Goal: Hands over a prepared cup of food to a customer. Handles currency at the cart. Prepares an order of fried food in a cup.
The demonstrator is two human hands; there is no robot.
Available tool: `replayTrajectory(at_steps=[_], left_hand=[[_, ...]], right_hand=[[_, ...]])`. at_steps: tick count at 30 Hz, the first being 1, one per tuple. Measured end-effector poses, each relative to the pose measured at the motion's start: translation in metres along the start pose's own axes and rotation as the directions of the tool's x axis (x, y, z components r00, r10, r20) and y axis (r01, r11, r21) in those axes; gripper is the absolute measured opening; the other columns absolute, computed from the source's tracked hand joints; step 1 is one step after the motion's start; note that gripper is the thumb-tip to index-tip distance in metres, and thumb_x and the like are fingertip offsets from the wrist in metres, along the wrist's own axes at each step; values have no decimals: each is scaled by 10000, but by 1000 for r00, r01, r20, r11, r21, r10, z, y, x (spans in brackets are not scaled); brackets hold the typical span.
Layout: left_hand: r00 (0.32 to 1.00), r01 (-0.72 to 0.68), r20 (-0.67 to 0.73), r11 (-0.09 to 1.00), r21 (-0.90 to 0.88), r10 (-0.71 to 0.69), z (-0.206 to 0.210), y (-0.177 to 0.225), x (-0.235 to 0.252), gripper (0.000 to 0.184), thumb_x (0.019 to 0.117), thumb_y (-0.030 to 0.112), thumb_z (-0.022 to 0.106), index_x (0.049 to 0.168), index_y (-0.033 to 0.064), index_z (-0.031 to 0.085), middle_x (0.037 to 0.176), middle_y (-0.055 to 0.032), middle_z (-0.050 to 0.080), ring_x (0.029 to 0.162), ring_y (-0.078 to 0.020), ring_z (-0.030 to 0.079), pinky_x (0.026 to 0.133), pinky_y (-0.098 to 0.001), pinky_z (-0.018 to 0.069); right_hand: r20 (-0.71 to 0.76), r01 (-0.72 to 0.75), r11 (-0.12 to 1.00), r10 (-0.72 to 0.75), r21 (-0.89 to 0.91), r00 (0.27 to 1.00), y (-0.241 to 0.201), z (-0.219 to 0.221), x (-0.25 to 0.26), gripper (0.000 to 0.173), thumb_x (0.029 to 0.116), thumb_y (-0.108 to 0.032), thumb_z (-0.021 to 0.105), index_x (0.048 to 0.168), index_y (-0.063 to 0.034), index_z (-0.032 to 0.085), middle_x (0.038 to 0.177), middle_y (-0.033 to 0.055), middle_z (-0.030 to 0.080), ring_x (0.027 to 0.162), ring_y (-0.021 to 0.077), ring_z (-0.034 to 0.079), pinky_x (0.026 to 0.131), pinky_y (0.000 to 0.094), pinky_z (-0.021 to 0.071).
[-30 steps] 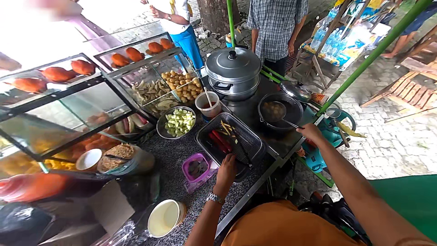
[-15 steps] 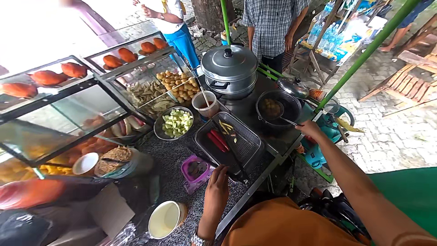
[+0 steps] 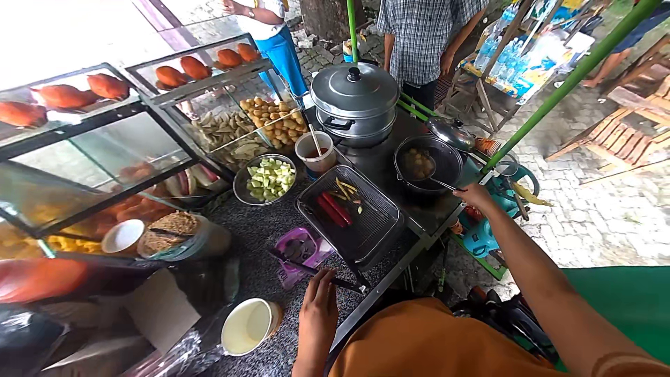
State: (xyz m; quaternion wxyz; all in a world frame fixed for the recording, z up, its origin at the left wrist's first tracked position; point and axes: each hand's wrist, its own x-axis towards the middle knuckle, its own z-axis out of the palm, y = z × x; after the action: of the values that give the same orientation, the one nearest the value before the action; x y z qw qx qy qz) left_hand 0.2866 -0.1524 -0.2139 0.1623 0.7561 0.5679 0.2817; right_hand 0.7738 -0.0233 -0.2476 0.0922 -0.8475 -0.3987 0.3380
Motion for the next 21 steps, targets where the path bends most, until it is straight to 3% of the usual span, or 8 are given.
replayTrajectory(at_steps=[4,8,11,15,21], left_hand=[[1000,10,7,1000,-6,-10,2,0,0,293,976,62,539,1204,-32,698,1279,-231,662,1180,-375,663,970,-500,552],[1000,5,6,1000,9,-5,0,2,2,295,972,61,537,1201,-26,702,1274,-230,665,1173,-377,666,962,-505,552],[1000,0,-6,1000,5,0,0,2,1,299,972,60,532,1202,-24,703,1269,-231,666,1165,-376,669,959,-497,556],[1000,5,-2,1000,-2,-5,-1,4,1,299,984,73,522,1203,-21,702,1266,-224,669,1163,-372,670,956,-496,556],[1000,-2,20,1000,-27,2,-1,8,2,282,983,39,533,1200,-20,704,1258,-223,673,1154,-379,673,961,-498,555]], right_hand=[[-45,20,1000,-21,-21,999,-1,0,-4,481,1056,-390,577,1112,70,707,1077,305,691,1022,449,670,936,633,495],[-13,51,999,-51,20,999,4,-5,-16,487,1070,-403,548,1139,57,693,1025,261,689,896,357,660,857,542,513],[-86,98,995,-94,36,992,14,-9,-32,449,1063,-388,569,1117,32,718,990,242,707,906,365,676,886,578,508],[-127,118,991,-110,58,986,34,6,-47,441,1076,-375,539,1185,17,712,1036,241,715,955,374,686,920,582,507],[-148,120,987,-103,109,984,49,19,-58,444,1077,-377,539,1189,18,707,978,215,708,857,323,674,846,537,527]])
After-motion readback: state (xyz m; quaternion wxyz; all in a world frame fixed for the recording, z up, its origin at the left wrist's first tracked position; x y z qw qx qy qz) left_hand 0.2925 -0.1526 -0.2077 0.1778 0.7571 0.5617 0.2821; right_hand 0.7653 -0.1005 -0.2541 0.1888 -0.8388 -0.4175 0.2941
